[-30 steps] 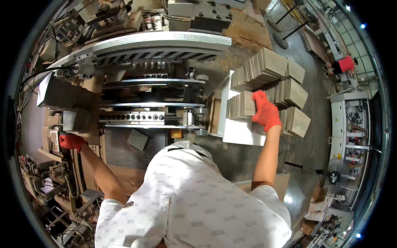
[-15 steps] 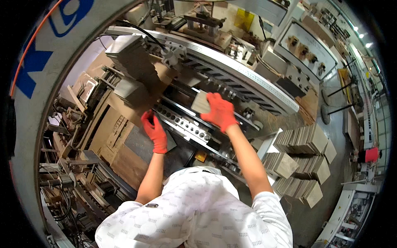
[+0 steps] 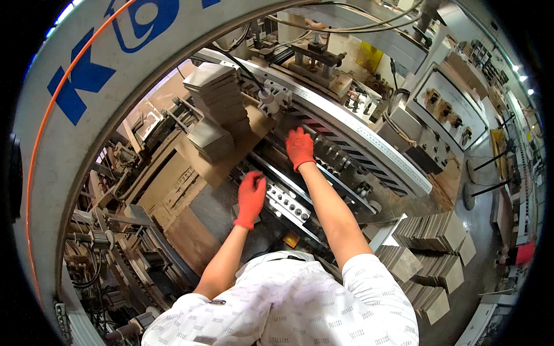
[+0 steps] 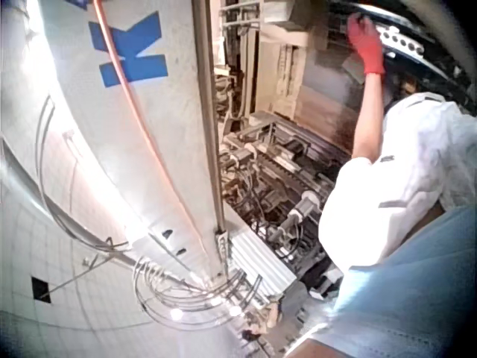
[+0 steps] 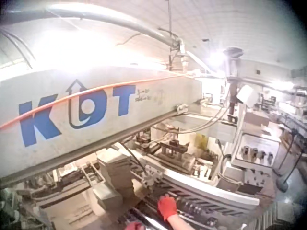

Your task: The person, wearing red gloves, handles stacks of rectangular tiles at a processing machine, placing them into a feeder by hand and moving processed stacks to a side surface.

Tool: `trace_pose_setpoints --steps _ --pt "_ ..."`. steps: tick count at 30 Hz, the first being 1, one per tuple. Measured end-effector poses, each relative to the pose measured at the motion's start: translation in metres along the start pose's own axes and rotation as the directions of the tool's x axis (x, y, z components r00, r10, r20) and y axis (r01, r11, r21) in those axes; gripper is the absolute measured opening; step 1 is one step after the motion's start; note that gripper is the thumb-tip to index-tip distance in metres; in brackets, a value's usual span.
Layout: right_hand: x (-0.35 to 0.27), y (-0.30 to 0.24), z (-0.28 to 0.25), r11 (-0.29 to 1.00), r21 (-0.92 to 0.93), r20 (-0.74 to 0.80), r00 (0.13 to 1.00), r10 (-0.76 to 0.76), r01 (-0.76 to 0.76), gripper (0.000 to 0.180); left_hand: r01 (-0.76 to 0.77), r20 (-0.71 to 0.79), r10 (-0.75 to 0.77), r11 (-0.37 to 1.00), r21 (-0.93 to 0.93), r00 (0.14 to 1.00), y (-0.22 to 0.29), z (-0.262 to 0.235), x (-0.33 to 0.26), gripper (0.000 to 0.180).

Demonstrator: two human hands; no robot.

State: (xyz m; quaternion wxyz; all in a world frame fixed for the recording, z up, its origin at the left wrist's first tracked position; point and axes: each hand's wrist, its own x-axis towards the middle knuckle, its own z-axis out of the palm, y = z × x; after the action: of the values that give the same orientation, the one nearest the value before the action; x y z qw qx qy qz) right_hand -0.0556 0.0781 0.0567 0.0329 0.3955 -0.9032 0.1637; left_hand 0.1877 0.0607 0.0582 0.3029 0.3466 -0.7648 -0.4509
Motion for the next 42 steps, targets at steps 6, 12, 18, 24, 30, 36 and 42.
trace_pose_setpoints --steps 6,12,18,24,30,36,42 --pt "-0.046 0.031 -0.008 0.901 0.346 -0.391 0.913 -0.114 0.261 0.036 -0.127 0.224 0.014 0.860 0.495 0.974 0.019 0.078 0.089 0.052" --pt "-0.213 0.046 -0.076 0.798 0.578 -0.195 0.979 -0.066 0.169 0.025 -0.088 0.168 -0.014 0.808 0.583 0.986 0.008 0.113 0.128 0.056" --pt "-0.321 0.080 -0.087 0.782 0.597 0.064 0.982 0.175 -0.179 0.022 -0.076 0.094 0.036 0.888 0.453 0.995 0.009 0.127 0.122 0.048" --pt "-0.341 0.084 -0.069 0.901 0.427 0.048 0.993 -0.103 0.073 0.029 -0.061 0.088 0.020 0.863 0.502 0.996 0.013 0.134 0.121 0.048" --pt "-0.341 0.082 -0.048 0.924 0.379 0.295 0.952 -0.079 -0.040 0.025 -0.067 0.112 0.014 0.873 0.482 0.994 0.009 0.126 0.116 0.048" --pt "-0.344 0.083 -0.039 0.832 0.540 0.284 0.958 -0.033 -0.131 0.025 -0.062 0.124 0.000 0.863 0.501 0.992 0.010 0.127 0.116 0.045" --pt "-0.337 0.085 -0.042 0.924 0.381 0.281 0.956 -0.079 -0.036 0.027 -0.061 0.130 0.004 0.898 0.436 0.992 0.008 0.127 0.122 0.044"
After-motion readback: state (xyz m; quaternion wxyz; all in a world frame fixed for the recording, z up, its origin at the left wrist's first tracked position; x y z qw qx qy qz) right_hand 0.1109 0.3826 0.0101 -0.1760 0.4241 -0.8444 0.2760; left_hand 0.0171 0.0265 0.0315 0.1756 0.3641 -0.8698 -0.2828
